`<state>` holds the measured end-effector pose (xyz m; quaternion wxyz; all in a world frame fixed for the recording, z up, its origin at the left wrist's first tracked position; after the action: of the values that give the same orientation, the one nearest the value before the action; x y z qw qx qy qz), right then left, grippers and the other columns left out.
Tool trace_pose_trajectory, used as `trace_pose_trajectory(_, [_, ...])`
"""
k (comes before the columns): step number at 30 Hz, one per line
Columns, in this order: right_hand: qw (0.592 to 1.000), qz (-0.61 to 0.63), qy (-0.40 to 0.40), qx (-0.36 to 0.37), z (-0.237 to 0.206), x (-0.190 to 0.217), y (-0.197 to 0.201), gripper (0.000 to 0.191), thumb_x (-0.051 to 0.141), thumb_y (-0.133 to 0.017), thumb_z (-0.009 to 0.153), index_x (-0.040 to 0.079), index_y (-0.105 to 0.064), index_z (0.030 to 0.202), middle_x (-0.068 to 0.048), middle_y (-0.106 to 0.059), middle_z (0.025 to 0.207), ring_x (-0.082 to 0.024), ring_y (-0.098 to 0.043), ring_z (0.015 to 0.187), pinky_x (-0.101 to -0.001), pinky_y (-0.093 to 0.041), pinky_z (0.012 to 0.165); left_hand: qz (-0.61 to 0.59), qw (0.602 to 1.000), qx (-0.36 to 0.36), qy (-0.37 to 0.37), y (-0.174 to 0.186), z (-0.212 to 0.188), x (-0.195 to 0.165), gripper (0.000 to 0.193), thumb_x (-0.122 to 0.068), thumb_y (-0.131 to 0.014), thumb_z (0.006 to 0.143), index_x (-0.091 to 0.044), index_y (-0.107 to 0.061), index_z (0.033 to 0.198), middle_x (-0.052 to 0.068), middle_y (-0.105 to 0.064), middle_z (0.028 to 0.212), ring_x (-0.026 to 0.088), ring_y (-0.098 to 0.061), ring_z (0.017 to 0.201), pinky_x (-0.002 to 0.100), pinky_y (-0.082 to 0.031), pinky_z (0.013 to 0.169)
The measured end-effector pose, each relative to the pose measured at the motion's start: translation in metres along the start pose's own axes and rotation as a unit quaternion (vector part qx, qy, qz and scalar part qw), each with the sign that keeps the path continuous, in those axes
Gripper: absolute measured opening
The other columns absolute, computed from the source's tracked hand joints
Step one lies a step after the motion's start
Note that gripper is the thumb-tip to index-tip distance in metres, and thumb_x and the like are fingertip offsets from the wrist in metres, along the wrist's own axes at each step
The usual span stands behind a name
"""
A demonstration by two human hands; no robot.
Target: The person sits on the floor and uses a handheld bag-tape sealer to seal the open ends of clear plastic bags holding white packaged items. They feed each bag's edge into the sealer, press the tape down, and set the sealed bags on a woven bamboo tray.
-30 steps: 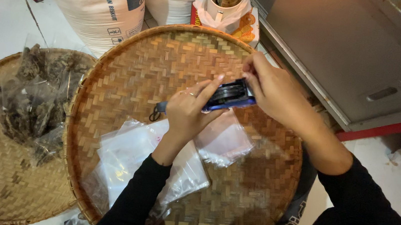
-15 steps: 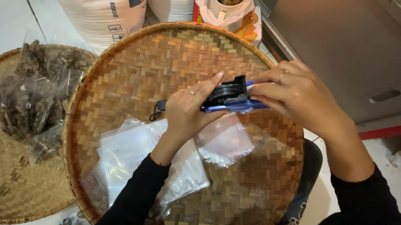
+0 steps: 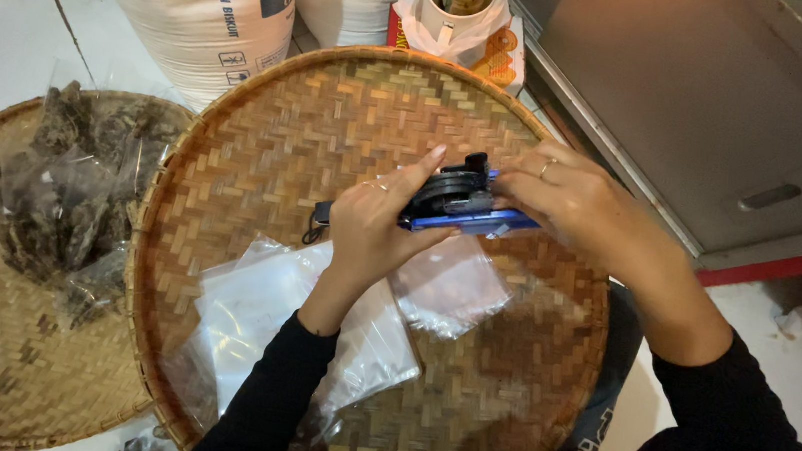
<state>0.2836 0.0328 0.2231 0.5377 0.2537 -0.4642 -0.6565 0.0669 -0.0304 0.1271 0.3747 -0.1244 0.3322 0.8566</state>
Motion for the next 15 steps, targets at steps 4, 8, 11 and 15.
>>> trace_pose_trajectory(4, [0.998, 0.064, -0.018, -0.004, -0.001, 0.004, 0.007, 0.026, 0.01, -0.075, 0.087, -0.002, -0.068, 0.108, -0.011, -0.071, 0.111, -0.031, -0.069, 0.1, -0.04, -0.054, 0.083, 0.007, 1.0, -0.008, -0.011, 0.002, 0.001, -0.001, 0.091, -0.039, -0.095, 0.07, -0.019, -0.054, 0.149, 0.006, -0.075, 0.121, 0.022, -0.074, 0.099, 0.032, -0.055, 0.079])
trace_pose_trajectory(8, [1.0, -0.002, -0.016, 0.025, 0.002, 0.012, 0.011, 0.016, 0.013, -0.076, 0.085, 0.005, -0.068, 0.098, -0.011, -0.072, 0.116, -0.029, -0.07, 0.098, -0.0386, -0.056, 0.079, -0.015, 1.0, -0.007, -0.014, 0.001, 0.0, -0.002, 0.09, -0.038, -0.094, 0.073, -0.02, -0.053, 0.151, 0.005, -0.073, 0.123, 0.022, -0.074, 0.103, 0.031, -0.056, 0.082])
trace_pose_trajectory(11, [1.0, 0.008, -0.003, 0.019, 0.006, 0.015, 0.014, 0.022, 0.017, -0.076, 0.085, 0.003, -0.068, 0.1, -0.012, -0.071, 0.117, -0.03, -0.07, 0.096, -0.0397, -0.056, 0.08, 0.007, 1.0, 0.007, -0.008, -0.001, -0.001, -0.002, 0.09, -0.04, -0.094, 0.071, -0.019, -0.054, 0.149, 0.004, -0.075, 0.118, 0.022, -0.073, 0.094, 0.033, -0.054, 0.076])
trace_pose_trajectory(15, [0.999, -0.041, -0.025, -0.005, -0.004, 0.013, 0.028, 0.025, 0.021, -0.077, 0.081, 0.006, -0.073, 0.1, -0.011, -0.071, 0.111, -0.031, -0.069, 0.094, -0.041, -0.055, 0.08, 0.009, 1.0, -0.004, -0.016, 0.0, -0.002, -0.003, 0.09, -0.039, -0.093, 0.072, -0.021, -0.052, 0.15, 0.005, -0.074, 0.122, 0.023, -0.073, 0.096, 0.033, -0.055, 0.079])
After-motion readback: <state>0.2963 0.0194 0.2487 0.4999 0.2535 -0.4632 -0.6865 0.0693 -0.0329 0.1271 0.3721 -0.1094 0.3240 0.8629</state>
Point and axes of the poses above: each hand's wrist, its own z-axis towards the middle knuckle, its own y-axis out of the back of the hand, x = y × z, the point moved 2 cm from there along z, towards the middle knuckle
